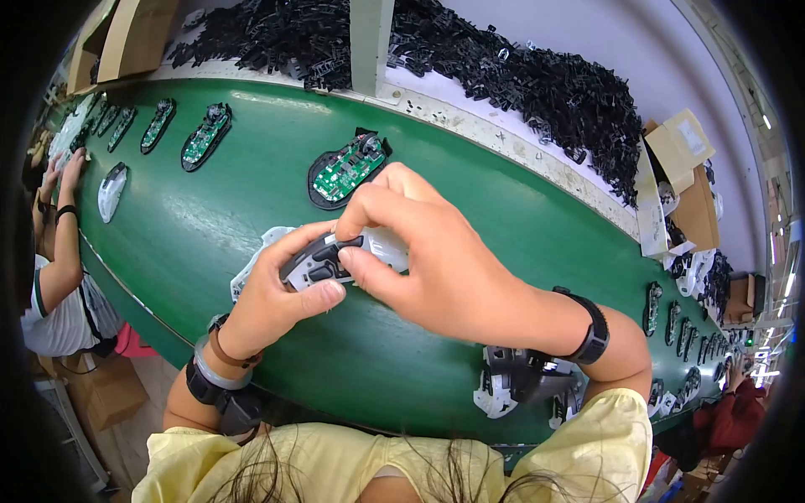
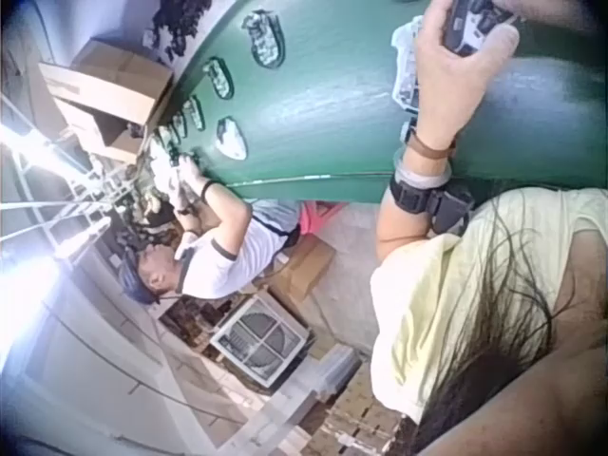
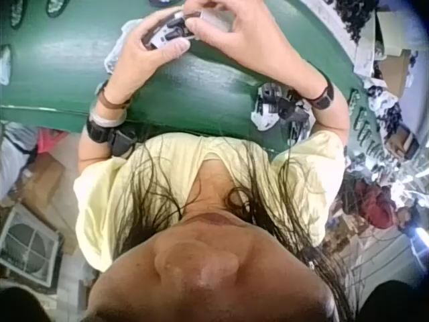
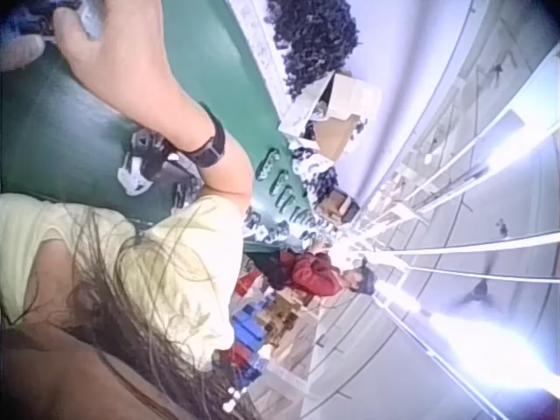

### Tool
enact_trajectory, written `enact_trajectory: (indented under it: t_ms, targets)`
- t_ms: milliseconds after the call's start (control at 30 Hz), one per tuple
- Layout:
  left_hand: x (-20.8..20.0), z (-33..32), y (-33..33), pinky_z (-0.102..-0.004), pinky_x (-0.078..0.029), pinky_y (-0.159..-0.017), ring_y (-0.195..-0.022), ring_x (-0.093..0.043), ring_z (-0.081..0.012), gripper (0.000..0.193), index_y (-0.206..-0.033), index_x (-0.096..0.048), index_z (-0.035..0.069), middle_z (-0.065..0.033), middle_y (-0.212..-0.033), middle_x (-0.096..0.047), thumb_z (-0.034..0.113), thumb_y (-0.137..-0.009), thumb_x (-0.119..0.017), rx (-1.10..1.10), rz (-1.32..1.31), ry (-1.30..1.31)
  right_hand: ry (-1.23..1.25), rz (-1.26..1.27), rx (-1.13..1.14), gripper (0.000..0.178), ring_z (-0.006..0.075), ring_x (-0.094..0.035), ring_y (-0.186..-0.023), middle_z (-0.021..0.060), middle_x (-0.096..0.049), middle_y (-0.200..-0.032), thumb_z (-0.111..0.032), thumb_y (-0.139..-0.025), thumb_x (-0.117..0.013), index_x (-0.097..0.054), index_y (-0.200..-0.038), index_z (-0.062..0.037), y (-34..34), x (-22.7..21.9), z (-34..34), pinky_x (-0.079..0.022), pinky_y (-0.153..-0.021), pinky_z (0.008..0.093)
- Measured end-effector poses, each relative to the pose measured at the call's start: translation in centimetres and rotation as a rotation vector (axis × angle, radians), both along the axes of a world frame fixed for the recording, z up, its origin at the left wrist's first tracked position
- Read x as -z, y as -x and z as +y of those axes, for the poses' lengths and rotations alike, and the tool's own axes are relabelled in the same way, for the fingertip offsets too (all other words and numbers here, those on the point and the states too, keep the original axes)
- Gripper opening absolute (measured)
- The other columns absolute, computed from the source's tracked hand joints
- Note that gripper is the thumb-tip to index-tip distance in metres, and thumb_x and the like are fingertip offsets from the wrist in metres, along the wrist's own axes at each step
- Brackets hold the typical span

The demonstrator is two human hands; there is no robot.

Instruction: Manually assemble computer mouse components on a production line.

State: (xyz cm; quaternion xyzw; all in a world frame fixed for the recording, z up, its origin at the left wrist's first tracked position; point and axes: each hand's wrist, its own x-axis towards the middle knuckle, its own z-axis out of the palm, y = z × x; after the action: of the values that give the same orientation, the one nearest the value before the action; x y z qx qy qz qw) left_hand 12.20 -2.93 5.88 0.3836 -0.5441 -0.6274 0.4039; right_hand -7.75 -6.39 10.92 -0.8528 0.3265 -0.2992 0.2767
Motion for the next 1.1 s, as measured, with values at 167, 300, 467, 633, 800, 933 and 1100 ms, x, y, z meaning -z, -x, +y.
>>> enact_trajectory:
  t_ms: [167,300,467,633,800,933,1100]
  targets:
    - [0.5,0.0,-0.2,-0.0237,-0.047,-0.079,-0.090,-0.057,-0.0089,0.053,-0.122,-0.054,0.001,-0.0045,-0.102,-0.062,0.017,-0.076,-0.076,-0.027,-0.039,0.086,-0.509,-0.286,0.030,0.016,0.0132,-0.051,-0.092,0.0029,-0.054,-0.090,-0.003,-0.075,-0.074,-0.063,-0.088,-0.0043,0.4,1.4,0.3,-0.044,-0.082,0.0303]
    - [-0.3,0.0,-0.5,-0.0229,-0.047,-0.075,-0.086,-0.057,-0.0082,0.050,-0.118,-0.057,0.001,-0.0036,-0.097,-0.063,0.016,-0.075,-0.076,0.052,-0.124,0.066,-0.167,-0.149,-0.053,0.014,0.0177,-0.055,-0.080,0.0049,-0.056,-0.084,-0.002,-0.073,-0.074,-0.063,-0.083,-0.0043,-0.1,1.1,0.3,-0.045,-0.070,0.0299]
    - [-0.5,-0.3,-0.5,-0.0232,-0.047,-0.075,-0.084,-0.059,-0.0086,0.049,-0.116,-0.058,0.001,-0.0034,-0.097,-0.063,0.015,-0.073,-0.077,-0.002,-0.135,0.121,0.038,-0.119,-0.176,0.026,0.0185,-0.057,-0.084,0.0066,-0.059,-0.091,-0.006,-0.077,-0.072,-0.059,-0.100,-0.0033,0.5,2.4,-0.8,-0.047,-0.072,0.0315]
    - [-0.9,0.1,-0.2,-0.0282,-0.049,-0.082,-0.093,-0.061,-0.0141,0.073,-0.132,-0.041,0.004,-0.0087,-0.101,-0.061,0.010,-0.070,-0.079,-0.095,-0.013,0.008,-0.620,-0.200,-0.019,0.047,0.0144,-0.056,-0.093,0.0098,-0.057,-0.109,-0.016,-0.085,-0.063,-0.041,-0.124,-0.0023,0.8,2.4,0.5,-0.047,-0.080,0.0306]
    - [-0.3,1.1,0.7,-0.0322,-0.048,-0.088,-0.105,-0.057,-0.0200,0.088,-0.139,-0.018,0.008,-0.0147,-0.116,-0.053,-0.002,-0.070,-0.071,-0.200,0.288,-0.063,-0.605,-0.047,0.016,0.049,0.0214,-0.058,-0.092,0.0161,-0.056,-0.106,-0.012,-0.082,-0.060,-0.039,-0.124,-0.0002,-0.1,0.6,1.3,-0.048,-0.078,0.0334]
    - [-0.4,1.8,1.1,-0.0295,-0.048,-0.087,-0.101,-0.056,-0.0149,0.069,-0.126,-0.038,0.006,-0.0086,-0.106,-0.053,0.003,-0.067,-0.073,-0.196,0.075,0.093,-0.253,0.023,0.021,0.058,0.0402,-0.056,-0.099,0.0258,-0.049,-0.114,-0.010,-0.075,-0.061,-0.036,-0.125,0.0040,0.1,1.2,2.5,-0.048,-0.080,0.0432]
    - [-0.8,2.7,1.7,-0.0331,-0.044,-0.094,-0.110,-0.054,-0.0198,0.086,-0.136,-0.033,0.006,-0.0138,-0.120,-0.053,0.012,-0.064,-0.081,0.034,-0.008,0.138,-0.022,0.066,0.153,0.067,0.0411,-0.059,-0.090,0.0238,-0.051,-0.108,-0.013,-0.071,-0.065,-0.035,-0.129,0.0024,2.4,-0.2,6.6,-0.051,-0.075,0.0437]
